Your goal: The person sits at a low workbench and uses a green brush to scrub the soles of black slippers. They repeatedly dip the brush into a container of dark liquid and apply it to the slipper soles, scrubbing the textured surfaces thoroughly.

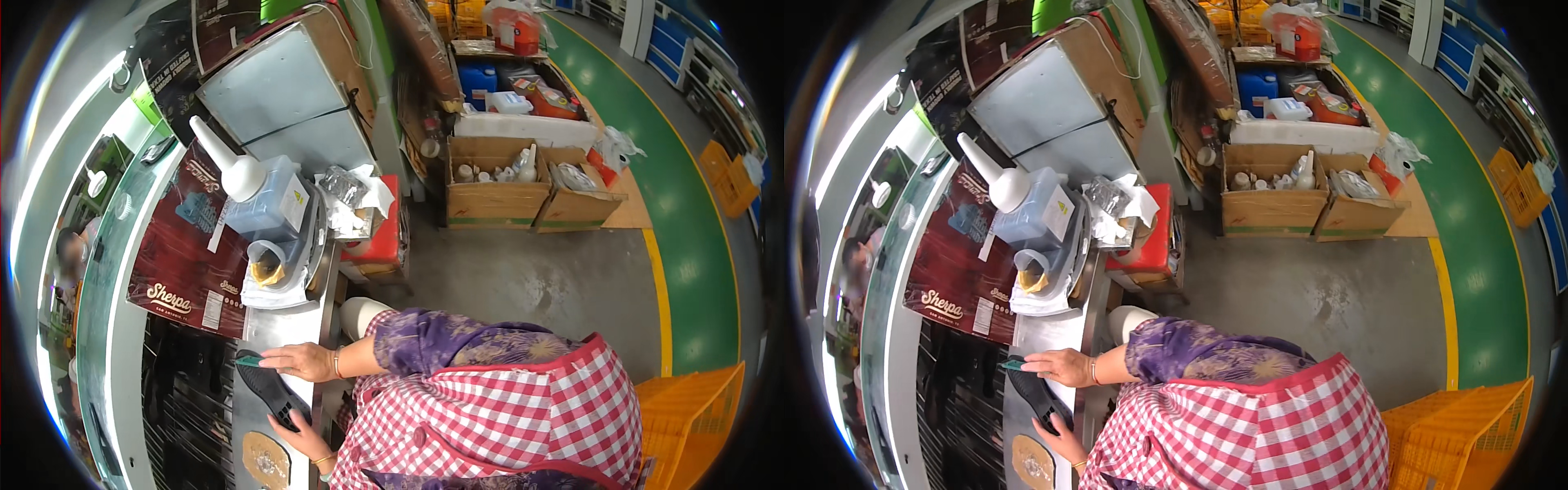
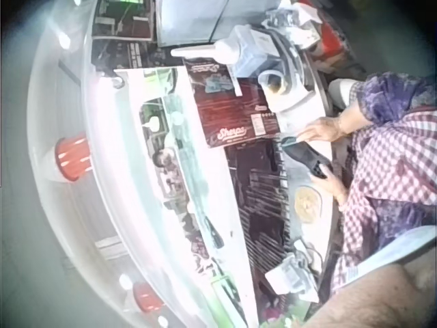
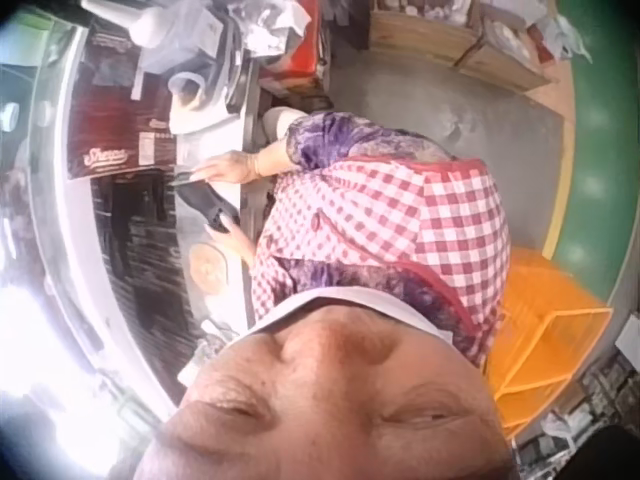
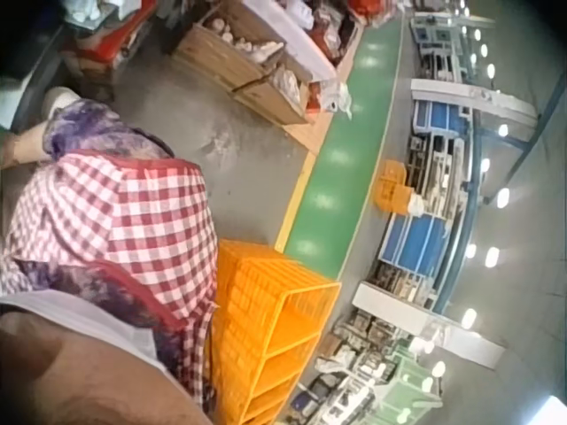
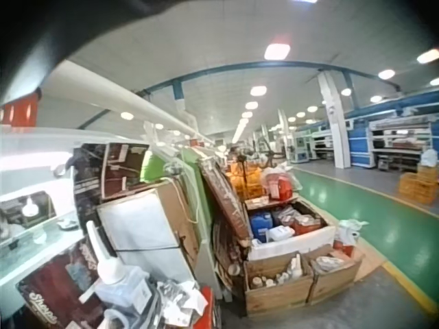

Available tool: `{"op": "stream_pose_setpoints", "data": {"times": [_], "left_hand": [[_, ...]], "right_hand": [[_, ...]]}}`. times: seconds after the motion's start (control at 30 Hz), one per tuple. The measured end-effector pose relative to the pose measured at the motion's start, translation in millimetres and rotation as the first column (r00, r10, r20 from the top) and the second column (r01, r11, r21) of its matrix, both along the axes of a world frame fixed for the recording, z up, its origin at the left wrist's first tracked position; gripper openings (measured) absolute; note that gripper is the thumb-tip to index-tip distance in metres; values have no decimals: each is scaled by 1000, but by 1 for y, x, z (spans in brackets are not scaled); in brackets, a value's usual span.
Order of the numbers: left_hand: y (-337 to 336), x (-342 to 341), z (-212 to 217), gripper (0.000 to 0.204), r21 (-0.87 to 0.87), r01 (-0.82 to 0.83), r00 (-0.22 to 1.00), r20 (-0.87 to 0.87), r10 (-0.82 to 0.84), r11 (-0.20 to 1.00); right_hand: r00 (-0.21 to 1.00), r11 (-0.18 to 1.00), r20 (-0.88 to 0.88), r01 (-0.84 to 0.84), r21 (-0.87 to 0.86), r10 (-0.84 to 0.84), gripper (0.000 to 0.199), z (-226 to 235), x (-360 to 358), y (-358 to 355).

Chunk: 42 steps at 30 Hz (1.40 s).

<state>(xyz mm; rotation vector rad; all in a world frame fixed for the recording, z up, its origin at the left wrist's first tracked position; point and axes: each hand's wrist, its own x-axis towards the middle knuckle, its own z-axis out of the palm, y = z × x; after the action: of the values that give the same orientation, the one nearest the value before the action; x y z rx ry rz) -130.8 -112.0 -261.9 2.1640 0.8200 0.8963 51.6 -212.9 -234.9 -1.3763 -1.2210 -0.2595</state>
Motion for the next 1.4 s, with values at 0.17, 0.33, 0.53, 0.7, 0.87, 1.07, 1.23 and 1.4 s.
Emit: {"op": "stream_pose_setpoints", "data": {"times": [0.17, 0.33, 0.53, 0.7, 0.87, 1.07, 1.23, 1.4], "left_hand": [[29, 13, 14, 60, -234, -72, 996, -60, 60, 970], [44, 23, 5, 62, 136, -120, 926, -340, 161, 983], [40, 18, 26, 49, -383, -46, 999, -11, 45, 923], [30, 15, 59, 47, -894, 388, 896, 423, 137, 222], [21, 14, 58, 49, -775, 631, 741, 617, 264, 41], [-1, 40, 107, 61, -610, 785, 614, 746, 258, -105], [1, 66, 116, 57, -622, 779, 627, 769, 125, -84], [-7, 76, 117, 62, -611, 789, 614, 789, 41, -53]], "right_hand": [[996, 994, -88, -12, 113, 22, 35, 37, -3, -13], [975, 984, -220, 9, 176, 31, 29, 82, 12, -23], [768, 931, -569, -96, 351, 294, 17, 123, 57, -22], [815, 997, -578, 72, 36, -38, 17, 162, 116, -43], [858, 994, -505, 49, -95, -91, 20, 181, 135, -51], [873, 967, -459, 52, -251, -166, 24, 159, 158, -49], [867, 951, -459, 55, -304, -196, 26, 144, 170, -49], [806, 899, -513, 51, -436, -295, 23, 144, 166, -50]]}}
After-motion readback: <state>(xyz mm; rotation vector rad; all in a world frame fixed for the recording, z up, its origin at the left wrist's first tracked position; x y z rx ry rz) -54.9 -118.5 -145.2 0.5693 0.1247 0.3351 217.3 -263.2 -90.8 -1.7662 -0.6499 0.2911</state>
